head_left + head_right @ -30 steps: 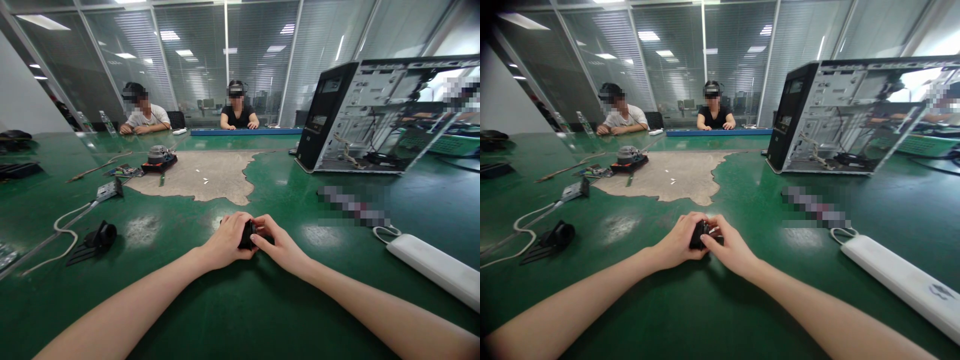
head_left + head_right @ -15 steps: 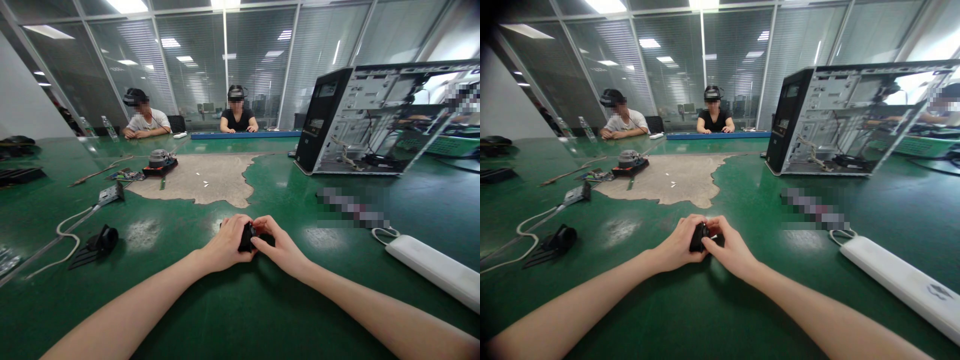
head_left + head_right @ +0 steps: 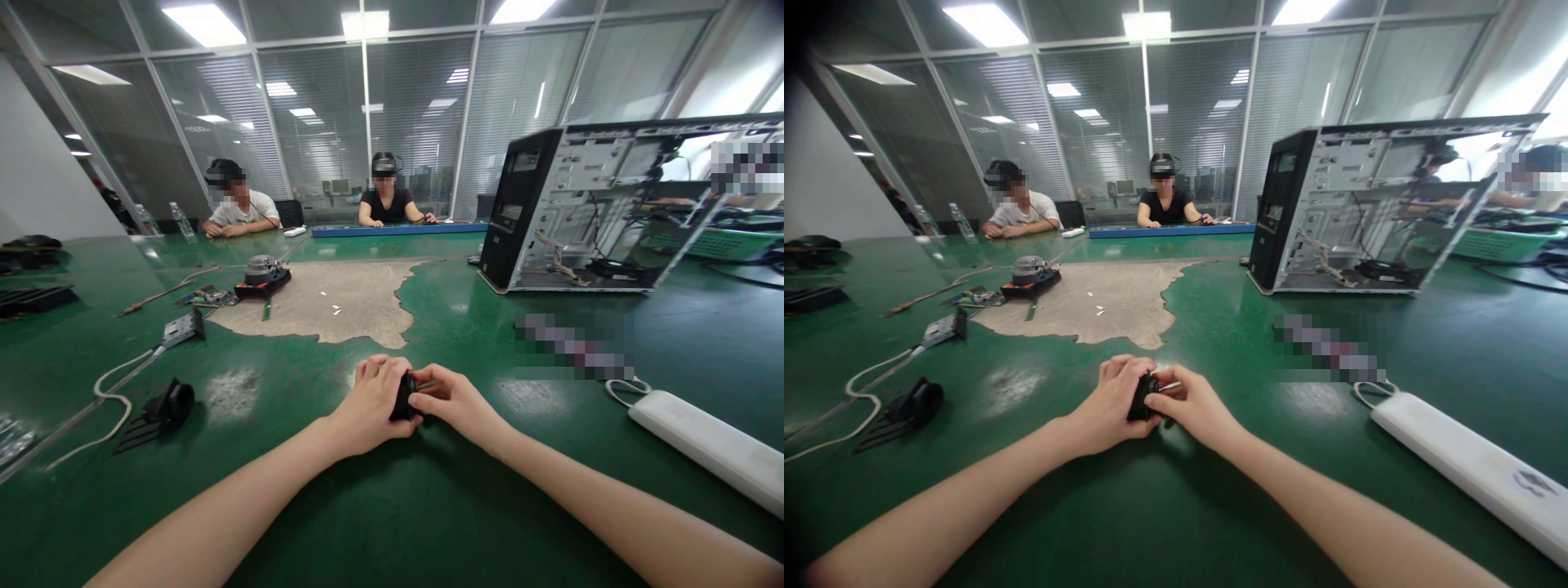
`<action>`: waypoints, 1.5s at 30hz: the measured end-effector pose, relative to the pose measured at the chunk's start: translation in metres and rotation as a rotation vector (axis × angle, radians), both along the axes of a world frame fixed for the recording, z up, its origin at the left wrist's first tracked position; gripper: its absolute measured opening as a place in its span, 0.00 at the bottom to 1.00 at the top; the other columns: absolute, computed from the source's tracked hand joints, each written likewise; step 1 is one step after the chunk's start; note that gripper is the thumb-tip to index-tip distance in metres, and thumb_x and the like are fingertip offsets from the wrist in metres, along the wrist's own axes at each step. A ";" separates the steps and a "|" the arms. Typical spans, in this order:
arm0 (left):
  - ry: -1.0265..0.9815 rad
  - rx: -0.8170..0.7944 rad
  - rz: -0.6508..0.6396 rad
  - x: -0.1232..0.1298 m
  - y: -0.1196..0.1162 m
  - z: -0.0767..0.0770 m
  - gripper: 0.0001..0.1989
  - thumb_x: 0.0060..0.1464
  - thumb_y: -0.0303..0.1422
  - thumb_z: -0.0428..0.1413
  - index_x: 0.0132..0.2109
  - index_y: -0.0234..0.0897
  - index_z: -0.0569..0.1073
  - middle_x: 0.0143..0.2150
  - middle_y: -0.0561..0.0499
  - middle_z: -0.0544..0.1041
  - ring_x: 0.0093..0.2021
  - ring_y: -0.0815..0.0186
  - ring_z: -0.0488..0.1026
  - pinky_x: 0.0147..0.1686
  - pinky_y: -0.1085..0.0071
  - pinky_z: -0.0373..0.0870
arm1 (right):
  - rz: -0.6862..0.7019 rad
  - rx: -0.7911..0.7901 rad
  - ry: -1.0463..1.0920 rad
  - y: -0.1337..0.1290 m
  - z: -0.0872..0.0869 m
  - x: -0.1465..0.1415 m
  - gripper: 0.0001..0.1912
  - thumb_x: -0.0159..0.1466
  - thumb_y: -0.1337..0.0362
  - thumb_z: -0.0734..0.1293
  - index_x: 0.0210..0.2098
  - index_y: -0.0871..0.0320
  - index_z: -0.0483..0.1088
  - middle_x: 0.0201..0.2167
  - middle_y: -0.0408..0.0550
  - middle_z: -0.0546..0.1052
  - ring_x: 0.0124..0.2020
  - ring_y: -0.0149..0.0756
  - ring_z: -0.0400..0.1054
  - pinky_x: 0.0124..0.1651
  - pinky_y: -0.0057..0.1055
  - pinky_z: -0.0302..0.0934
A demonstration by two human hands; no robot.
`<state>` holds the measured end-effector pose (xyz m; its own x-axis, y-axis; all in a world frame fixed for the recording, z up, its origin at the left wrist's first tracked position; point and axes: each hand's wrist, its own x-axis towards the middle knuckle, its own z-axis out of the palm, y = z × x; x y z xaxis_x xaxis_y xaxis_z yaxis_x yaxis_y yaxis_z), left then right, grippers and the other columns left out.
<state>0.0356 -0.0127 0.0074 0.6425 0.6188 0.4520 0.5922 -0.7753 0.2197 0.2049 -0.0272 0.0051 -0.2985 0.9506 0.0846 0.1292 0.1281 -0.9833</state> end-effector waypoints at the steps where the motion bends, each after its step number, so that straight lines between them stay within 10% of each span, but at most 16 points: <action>1: 0.045 0.018 0.008 0.000 0.000 0.001 0.30 0.42 0.38 0.59 0.51 0.37 0.55 0.48 0.44 0.64 0.47 0.53 0.61 0.45 0.55 0.60 | 0.001 0.001 0.013 0.000 0.000 0.000 0.13 0.50 0.64 0.69 0.35 0.60 0.66 0.31 0.46 0.75 0.33 0.37 0.72 0.38 0.35 0.65; 45: -0.031 -0.064 -0.025 -0.007 0.014 -0.008 0.30 0.48 0.35 0.58 0.54 0.38 0.52 0.52 0.44 0.63 0.48 0.57 0.61 0.46 0.59 0.64 | -0.007 0.112 0.046 0.005 -0.009 -0.008 0.11 0.57 0.62 0.64 0.39 0.55 0.59 0.38 0.45 0.66 0.40 0.34 0.65 0.39 0.32 0.66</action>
<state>0.0284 0.0014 -0.0005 0.6440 0.6312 0.4322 0.5653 -0.7733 0.2871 0.1965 -0.0226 -0.0041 -0.2850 0.9366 0.2038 0.0852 0.2366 -0.9679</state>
